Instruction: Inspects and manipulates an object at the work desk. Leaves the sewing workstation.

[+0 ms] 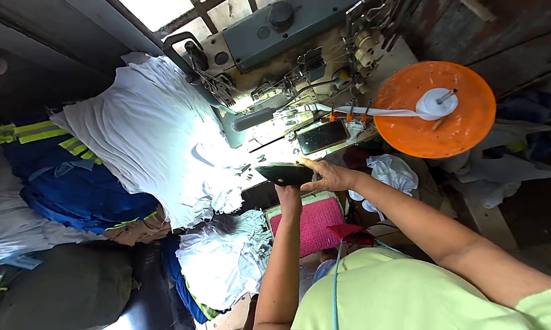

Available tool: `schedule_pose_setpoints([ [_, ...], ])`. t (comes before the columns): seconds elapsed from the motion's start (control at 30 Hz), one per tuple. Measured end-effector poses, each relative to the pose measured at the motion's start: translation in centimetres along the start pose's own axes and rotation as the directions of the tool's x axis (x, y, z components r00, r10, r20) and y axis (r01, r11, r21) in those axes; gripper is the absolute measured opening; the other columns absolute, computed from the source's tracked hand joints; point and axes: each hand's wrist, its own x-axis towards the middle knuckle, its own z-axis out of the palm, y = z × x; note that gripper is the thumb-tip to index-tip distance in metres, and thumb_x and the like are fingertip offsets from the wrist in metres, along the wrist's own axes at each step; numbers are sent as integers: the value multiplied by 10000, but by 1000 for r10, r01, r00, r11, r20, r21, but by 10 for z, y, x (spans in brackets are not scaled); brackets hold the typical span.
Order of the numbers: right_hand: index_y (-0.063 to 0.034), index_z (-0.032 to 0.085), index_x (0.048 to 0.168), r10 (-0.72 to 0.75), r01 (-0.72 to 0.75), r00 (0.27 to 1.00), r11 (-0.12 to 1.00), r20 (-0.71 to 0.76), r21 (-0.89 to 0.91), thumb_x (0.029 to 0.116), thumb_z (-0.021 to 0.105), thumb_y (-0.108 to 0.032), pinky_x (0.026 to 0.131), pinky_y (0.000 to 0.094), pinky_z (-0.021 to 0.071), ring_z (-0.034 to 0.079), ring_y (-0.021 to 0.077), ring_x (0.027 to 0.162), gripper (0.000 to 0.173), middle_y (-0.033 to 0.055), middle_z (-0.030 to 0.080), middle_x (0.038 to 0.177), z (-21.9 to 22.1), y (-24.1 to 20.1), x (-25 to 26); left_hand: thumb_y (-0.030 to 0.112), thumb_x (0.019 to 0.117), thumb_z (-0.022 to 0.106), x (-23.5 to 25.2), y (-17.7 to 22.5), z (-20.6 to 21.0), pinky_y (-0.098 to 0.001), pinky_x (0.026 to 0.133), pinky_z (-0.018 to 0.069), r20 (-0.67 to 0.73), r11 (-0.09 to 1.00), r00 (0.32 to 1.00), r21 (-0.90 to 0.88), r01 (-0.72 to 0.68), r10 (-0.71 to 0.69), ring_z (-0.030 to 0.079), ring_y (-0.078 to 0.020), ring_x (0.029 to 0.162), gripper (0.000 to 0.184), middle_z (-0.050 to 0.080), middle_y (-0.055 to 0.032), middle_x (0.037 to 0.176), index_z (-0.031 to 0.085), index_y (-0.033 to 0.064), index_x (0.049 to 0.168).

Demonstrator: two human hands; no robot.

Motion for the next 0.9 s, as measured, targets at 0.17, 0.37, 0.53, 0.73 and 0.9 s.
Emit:
schedule_pose_setpoints([
  [0.17,-16,424,1498,0,0,1000,1000,16,4,974,677,-378,735,320,534,627,152,808,684,181,655,1150,3,-2,13,-139,946,437,8,-3,-6,-262,789,570,-29,999,999,7,-42,42,661,-46,848,295,663,16,908,520,40,1166],
  [0.37,17,458,1478,-62,60,997,997,-37,-44,964,694,-357,942,363,513,653,217,1065,678,204,648,1251,11,-10,26,-202,908,451,10,6,-11,-269,838,554,-105,1000,994,3,-3,3,638,-71,935,439,623,-54,1037,423,-8,1300],
  [0.53,46,480,1459,-88,83,994,993,-63,-81,966,688,-361,949,375,513,664,239,1059,672,215,671,1203,17,-11,29,-203,914,425,9,10,-14,-257,789,556,-115,999,993,-42,24,-29,637,-65,878,392,615,-31,982,439,14,1240],
  [0.73,28,540,1406,-148,139,983,987,-110,-86,957,689,-370,908,353,528,673,196,1010,619,178,691,1152,19,-12,31,-164,909,399,7,7,-15,-244,715,574,-26,995,999,-95,-28,26,663,-42,759,293,670,33,810,553,59,1020],
  [0.9,127,411,1463,-128,102,977,983,-173,-155,901,713,-483,854,447,531,669,307,920,883,251,684,1024,25,-15,18,-107,942,459,13,9,-29,-278,775,564,-9,1000,1000,18,12,-12,641,-64,832,251,635,-15,912,503,12,1159],
])
